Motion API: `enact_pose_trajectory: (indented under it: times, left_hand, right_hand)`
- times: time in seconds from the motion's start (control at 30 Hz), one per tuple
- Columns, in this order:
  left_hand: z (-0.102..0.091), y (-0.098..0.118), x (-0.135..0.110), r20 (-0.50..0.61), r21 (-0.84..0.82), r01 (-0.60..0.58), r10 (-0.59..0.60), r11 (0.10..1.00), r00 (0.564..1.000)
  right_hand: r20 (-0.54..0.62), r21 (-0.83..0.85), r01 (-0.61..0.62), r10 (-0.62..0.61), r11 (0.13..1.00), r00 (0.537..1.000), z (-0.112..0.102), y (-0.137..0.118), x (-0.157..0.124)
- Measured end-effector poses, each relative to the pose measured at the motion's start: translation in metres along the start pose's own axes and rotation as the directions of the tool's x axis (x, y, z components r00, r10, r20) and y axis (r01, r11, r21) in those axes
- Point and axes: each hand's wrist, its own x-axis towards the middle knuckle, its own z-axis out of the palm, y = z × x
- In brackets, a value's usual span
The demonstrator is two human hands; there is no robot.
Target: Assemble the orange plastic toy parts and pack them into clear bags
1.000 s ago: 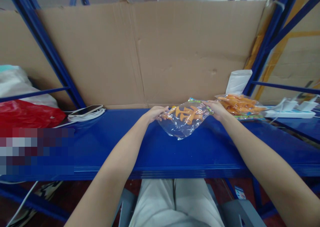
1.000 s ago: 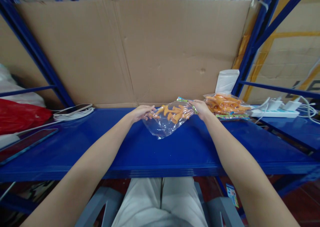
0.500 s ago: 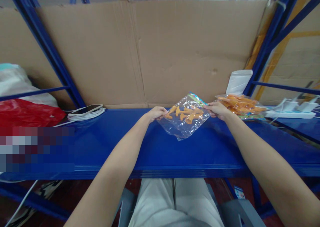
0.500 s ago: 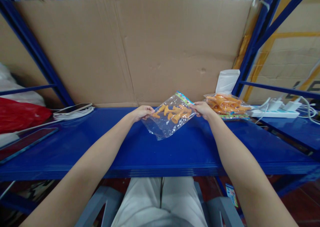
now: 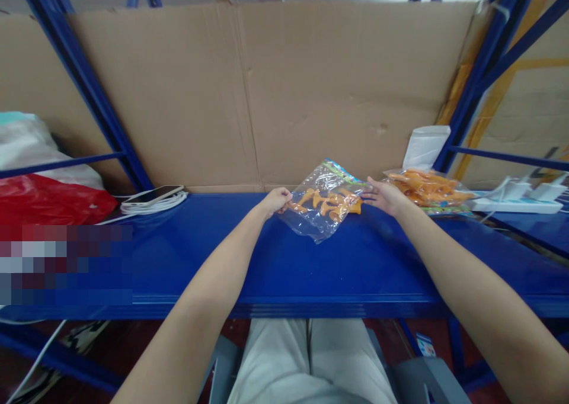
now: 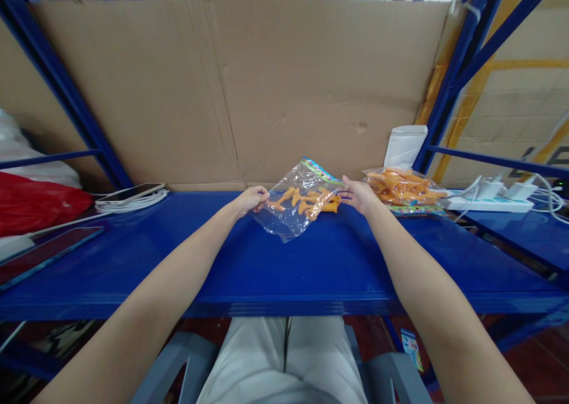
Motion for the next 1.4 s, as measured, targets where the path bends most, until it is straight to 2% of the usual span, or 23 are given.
enact_pose_trajectory:
  times: [0.07, 0.13, 0.23, 0.43, 0.63, 0.7, 0.77, 0.87, 0.93, 1.03, 1.1, 1.17, 1.23, 1.3, 1.4]
  left_hand:
    - [0.000, -0.001, 0.001, -0.061, -0.010, 0.021, -0.021, 1.000, 0.998]
    - [0.000, 0.000, 0.001, -0.121, -0.011, 0.036, -0.037, 0.999, 0.992]
    - [0.000, 0.001, 0.000, -0.165, -0.013, 0.038, -0.039, 0.999, 0.986]
    - [0.000, 0.002, -0.001, -0.152, -0.015, 0.042, -0.044, 0.999, 0.987]
    - [-0.007, 0.002, 0.002, -0.144, 0.000, 0.048, -0.047, 0.999, 0.988]
    - [-0.014, 0.005, 0.003, -0.132, 0.025, 0.037, -0.034, 0.999, 0.991]
    - [-0.027, 0.008, 0.002, -0.088, 0.091, 0.019, -0.011, 0.996, 0.996]
    - [-0.057, 0.013, 0.001, 0.065, 0.284, -0.007, -0.013, 0.959, 0.998]
    - [-0.080, 0.018, -0.001, 0.145, 0.455, -0.024, -0.047, 0.890, 0.988]
    - [-0.108, 0.024, -0.001, 0.206, 0.743, -0.079, -0.114, 0.664, 0.972]
    - [-0.119, 0.026, -0.002, 0.146, 0.895, -0.091, -0.093, 0.437, 0.985]
    - [-0.122, 0.027, -0.004, 0.046, 0.977, -0.040, -0.027, 0.208, 0.999]
    - [-0.120, 0.026, -0.006, -0.015, 0.999, 0.013, 0.045, 0.050, 0.999]
    - [-0.114, 0.023, -0.007, -0.033, 0.999, 0.035, 0.082, -0.016, 0.996]
    - [-0.100, 0.022, -0.008, -0.067, 0.998, 0.066, 0.066, 0.013, 0.996]
  right_hand:
    - [0.144, -0.010, -0.080, 0.081, 0.997, 0.986, 0.009, 0.001, -0.005]
    - [0.286, -0.099, -0.142, 0.164, 0.985, 0.944, 0.020, 0.003, -0.012]
    - [0.372, -0.238, -0.143, 0.226, 0.961, 0.900, 0.035, 0.007, -0.023]
    - [0.307, -0.321, -0.055, 0.158, 0.946, 0.938, 0.043, 0.011, -0.027]
    - [0.377, -0.325, -0.044, 0.172, 0.945, 0.910, 0.038, 0.009, -0.027]
    - [0.393, -0.322, -0.074, 0.204, 0.944, 0.897, 0.038, 0.008, -0.028]
    - [0.375, -0.283, -0.106, 0.212, 0.953, 0.902, 0.038, 0.006, -0.028]
    - [0.293, -0.189, -0.127, 0.179, 0.974, 0.939, 0.035, 0.005, -0.024]
    - [0.245, -0.147, -0.127, 0.160, 0.981, 0.956, 0.033, 0.005, -0.021]
    - [0.218, -0.129, -0.102, 0.129, 0.986, 0.967, 0.030, 0.006, -0.018]
    - [0.221, -0.135, -0.071, 0.100, 0.988, 0.970, 0.030, 0.007, -0.018]
    - [0.222, -0.146, -0.043, 0.075, 0.988, 0.972, 0.032, 0.007, -0.020]
    - [0.213, -0.158, -0.021, 0.054, 0.987, 0.976, 0.034, 0.006, -0.023]
    - [0.195, -0.182, -0.004, 0.040, 0.983, 0.980, 0.036, 0.005, -0.026]
    - [0.158, -0.240, 0.016, 0.023, 0.971, 0.987, 0.038, 0.004, -0.028]
